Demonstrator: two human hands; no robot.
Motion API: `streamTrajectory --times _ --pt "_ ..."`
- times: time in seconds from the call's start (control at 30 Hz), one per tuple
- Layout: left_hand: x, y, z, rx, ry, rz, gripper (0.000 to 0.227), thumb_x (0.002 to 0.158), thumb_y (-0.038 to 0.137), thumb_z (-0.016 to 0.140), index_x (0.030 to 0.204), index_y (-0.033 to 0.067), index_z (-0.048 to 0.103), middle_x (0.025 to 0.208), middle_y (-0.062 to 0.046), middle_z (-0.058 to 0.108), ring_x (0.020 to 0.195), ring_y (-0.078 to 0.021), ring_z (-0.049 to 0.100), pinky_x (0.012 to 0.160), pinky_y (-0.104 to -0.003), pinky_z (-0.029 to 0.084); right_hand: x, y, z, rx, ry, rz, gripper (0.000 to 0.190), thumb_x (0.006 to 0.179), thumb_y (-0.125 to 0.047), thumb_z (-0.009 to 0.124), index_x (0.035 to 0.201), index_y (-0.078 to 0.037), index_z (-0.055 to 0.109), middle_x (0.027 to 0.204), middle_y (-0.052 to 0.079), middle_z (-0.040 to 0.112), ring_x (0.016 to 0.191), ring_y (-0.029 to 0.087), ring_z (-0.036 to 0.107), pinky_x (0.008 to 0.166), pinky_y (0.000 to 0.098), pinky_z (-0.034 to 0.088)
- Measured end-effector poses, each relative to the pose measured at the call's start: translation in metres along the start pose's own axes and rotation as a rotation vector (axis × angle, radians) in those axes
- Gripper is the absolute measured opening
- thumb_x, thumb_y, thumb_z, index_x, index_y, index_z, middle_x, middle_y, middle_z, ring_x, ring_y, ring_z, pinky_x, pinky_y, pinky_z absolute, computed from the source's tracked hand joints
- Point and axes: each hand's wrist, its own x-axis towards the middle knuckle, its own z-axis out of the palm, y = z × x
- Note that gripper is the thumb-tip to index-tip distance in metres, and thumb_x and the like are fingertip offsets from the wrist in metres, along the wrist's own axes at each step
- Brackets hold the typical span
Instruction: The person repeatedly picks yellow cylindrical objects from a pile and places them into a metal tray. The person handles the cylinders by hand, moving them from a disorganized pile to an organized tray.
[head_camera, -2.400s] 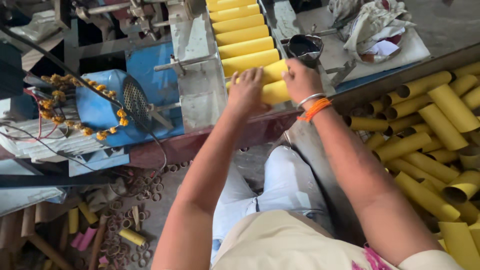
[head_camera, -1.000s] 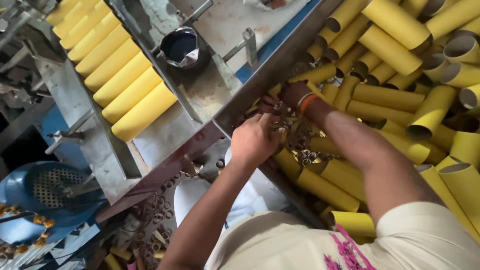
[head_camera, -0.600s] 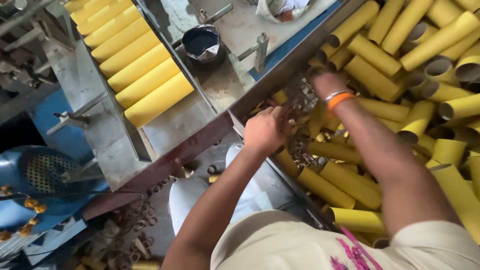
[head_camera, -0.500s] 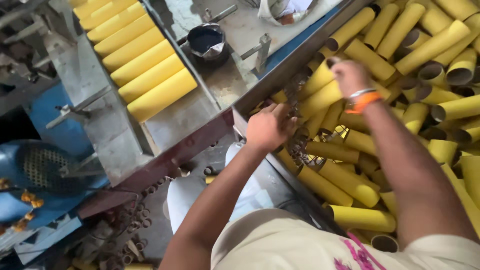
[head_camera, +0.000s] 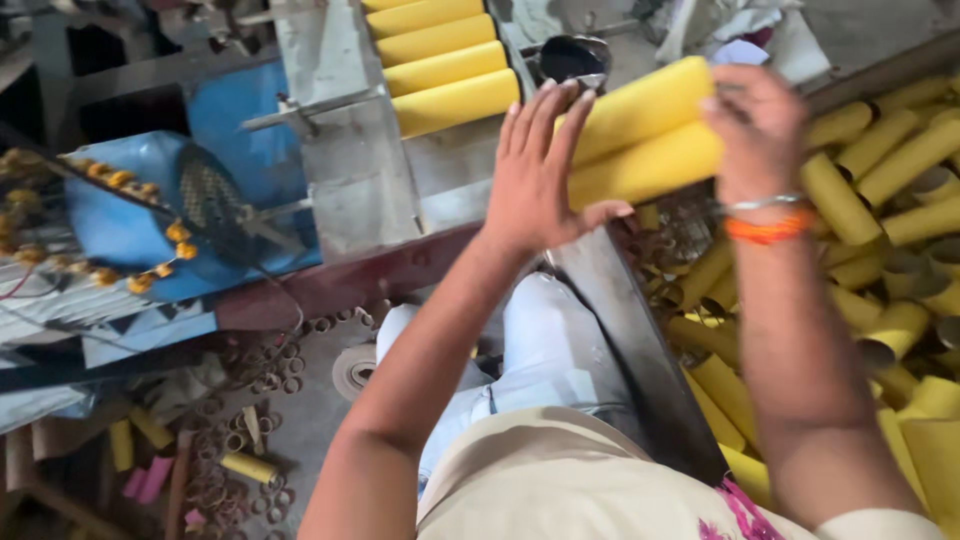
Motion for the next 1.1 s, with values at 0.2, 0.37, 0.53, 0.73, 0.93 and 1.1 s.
streamTrajectory --times 0.2,0.37,0.53,0.73,0.93,1.1 --pt "0.004 -0.073 -0.018 0.323 -0.559 -0.343 0.131 0.056 0.059 0.091 0.159 0.0088 0.028 0.151 -0.019 0.044 0.147 -0.0366 0.036 0.123 -0.06 0.02 0.018 0.073 0.144 -0.696 -0.172 -0.341 0.017 0.093 0.001 0.069 0.109 -0.004 0.072 0.107 0.013 0.073 0.1 0.029 0.071 0.088 0.034 0.055" --pt "-0.016 -0.097 -0.007 0.473 -0.686 -0.361 0.127 0.05 0.061 0.093 0.153 0.0137 0.035 0.149 -0.017 0.044 0.143 -0.0369 0.037 0.119 -0.062 0.019 0.006 0.054 0.134 -0.965 -0.174 -0.382 0.004 0.091 -0.01 0.077 0.095 -0.008 0.075 0.095 0.012 0.073 0.093 0.035 0.069 0.081 0.0402 0.053" --pt "-0.013 -0.084 0.007 0.505 -0.613 -0.277 0.124 0.055 0.062 0.092 0.154 0.01 0.037 0.149 -0.022 0.041 0.143 -0.0394 0.033 0.116 -0.066 0.019 -0.042 0.03 0.018 -0.811 -0.053 -0.096 0.012 0.097 -0.011 0.073 0.107 -0.005 0.074 0.1 0.01 0.073 0.087 0.022 0.07 0.077 0.0328 0.055" --pt "-0.013 -0.012 0.052 0.099 -0.397 -0.011 0.091 0.085 0.047 0.087 0.156 0.0107 0.042 0.155 -0.018 0.044 0.145 -0.0398 0.038 0.124 -0.061 0.025 -0.152 0.055 -0.163 -0.746 0.233 0.448 0.018 0.098 -0.014 0.072 0.113 -0.006 0.074 0.098 0.007 0.074 0.083 0.014 0.068 0.077 0.0276 0.056" --pt "-0.016 0.064 0.119 -0.158 -0.703 -0.013 0.086 0.081 0.047 0.084 0.148 0.0103 0.045 0.143 -0.018 0.052 0.122 -0.0396 0.059 0.1 -0.05 0.049 -0.229 0.116 -0.215 -1.102 -0.074 0.62 0.031 0.088 -0.014 0.072 0.118 -0.01 0.074 0.112 0.016 0.074 0.102 0.027 0.069 0.091 0.04 0.055" --pt "-0.032 0.072 0.131 -0.062 -0.717 -0.05 0.063 0.083 0.041 0.078 0.136 0.0134 0.058 0.122 -0.01 0.066 0.107 -0.0329 0.069 0.083 -0.045 0.056 -0.229 0.14 -0.187 -1.794 -0.292 0.965 0.048 0.093 -0.029 0.069 0.138 -0.016 0.064 0.139 0.018 0.062 0.124 0.041 0.059 0.099 0.0661 0.045"
